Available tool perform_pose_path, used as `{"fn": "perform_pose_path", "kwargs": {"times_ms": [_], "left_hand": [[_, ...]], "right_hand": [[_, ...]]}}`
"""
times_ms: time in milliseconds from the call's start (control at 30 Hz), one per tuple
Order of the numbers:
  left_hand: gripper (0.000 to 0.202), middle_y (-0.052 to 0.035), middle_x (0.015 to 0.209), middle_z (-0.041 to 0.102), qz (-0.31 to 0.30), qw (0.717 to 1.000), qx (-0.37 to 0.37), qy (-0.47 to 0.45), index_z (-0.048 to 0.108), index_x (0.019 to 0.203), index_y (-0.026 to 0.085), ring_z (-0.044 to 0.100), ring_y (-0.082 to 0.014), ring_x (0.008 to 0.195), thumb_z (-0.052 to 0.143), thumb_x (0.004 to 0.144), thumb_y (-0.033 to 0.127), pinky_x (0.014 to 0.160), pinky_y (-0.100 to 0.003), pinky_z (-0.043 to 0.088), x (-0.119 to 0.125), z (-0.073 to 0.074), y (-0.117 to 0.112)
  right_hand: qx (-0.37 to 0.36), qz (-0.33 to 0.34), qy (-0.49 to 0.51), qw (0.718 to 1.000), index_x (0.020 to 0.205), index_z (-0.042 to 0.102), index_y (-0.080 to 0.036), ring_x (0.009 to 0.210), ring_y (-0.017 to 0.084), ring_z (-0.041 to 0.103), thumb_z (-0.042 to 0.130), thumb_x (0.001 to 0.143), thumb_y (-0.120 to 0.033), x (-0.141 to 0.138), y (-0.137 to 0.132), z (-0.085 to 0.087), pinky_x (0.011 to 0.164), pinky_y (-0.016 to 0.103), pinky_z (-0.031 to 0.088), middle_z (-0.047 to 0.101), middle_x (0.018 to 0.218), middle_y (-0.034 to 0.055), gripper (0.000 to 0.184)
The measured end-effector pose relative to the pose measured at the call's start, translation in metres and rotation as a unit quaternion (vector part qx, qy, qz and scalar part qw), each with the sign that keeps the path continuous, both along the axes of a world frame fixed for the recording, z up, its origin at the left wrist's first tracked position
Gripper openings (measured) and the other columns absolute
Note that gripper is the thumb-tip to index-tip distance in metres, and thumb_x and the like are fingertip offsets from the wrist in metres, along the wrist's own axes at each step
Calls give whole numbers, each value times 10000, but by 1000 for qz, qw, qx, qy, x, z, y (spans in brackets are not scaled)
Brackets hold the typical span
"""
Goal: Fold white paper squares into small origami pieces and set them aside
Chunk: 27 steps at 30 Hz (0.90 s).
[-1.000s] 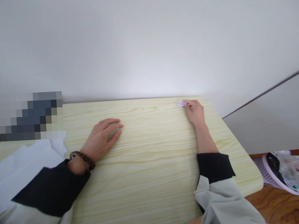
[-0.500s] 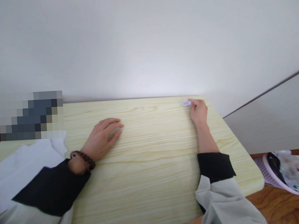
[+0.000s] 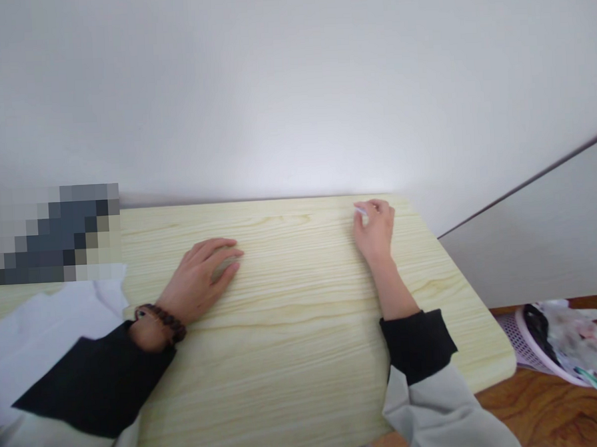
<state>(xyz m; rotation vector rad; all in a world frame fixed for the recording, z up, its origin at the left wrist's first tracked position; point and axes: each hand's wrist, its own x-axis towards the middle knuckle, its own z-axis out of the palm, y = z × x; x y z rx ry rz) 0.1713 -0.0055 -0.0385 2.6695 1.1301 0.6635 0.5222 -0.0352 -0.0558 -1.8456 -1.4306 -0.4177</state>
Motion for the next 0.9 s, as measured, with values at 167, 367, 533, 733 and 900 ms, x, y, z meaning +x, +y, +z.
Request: {"fn": "perform_pose_path", "kwargs": {"times_ms": [167,367,533,733,900], "left_hand": [[274,-81,1181,598,3,1000,3,6,627,1060,203,508,-254,1131,425,899,295,984,-429,400,1,2,-1],[298,-100,1185,589,49,997,27,45,611,1098,175,506,-275,1124,429,900,301,979,-441,398,4,5,-8],[319,-104,1234,571,42,995,15,91,575,1164,158,493,-265,1161,394,909,225,998,-436,390,4,11,-11],[367,-94,1266,561,-26,982,-105,153,561,1202,175,509,-239,1171,500,841,203,1018,-404,389,-26,37,6],[448,-108,1177,603,125,965,-109,201,595,1157,191,552,-283,1101,510,810,462,978,-428,410,-88,57,8]], "right_hand": [[-58,153,-2,987,986,669,-217,968,251,539,506,839,-207,-68,3,4,893,430,442,581,978,91,220],[-122,236,23,964,1007,659,-209,958,238,543,498,865,-217,-127,5,5,884,396,453,608,973,87,215],[-145,296,4,944,1017,655,-200,950,235,525,470,888,-206,-173,3,10,867,388,457,611,993,90,225],[-146,313,10,938,1057,628,-202,959,250,524,478,880,-225,-187,3,9,860,412,465,581,1030,108,233],[-130,320,17,938,1025,638,-217,917,248,535,485,875,-224,-183,3,4,839,427,476,575,996,102,214]]}}
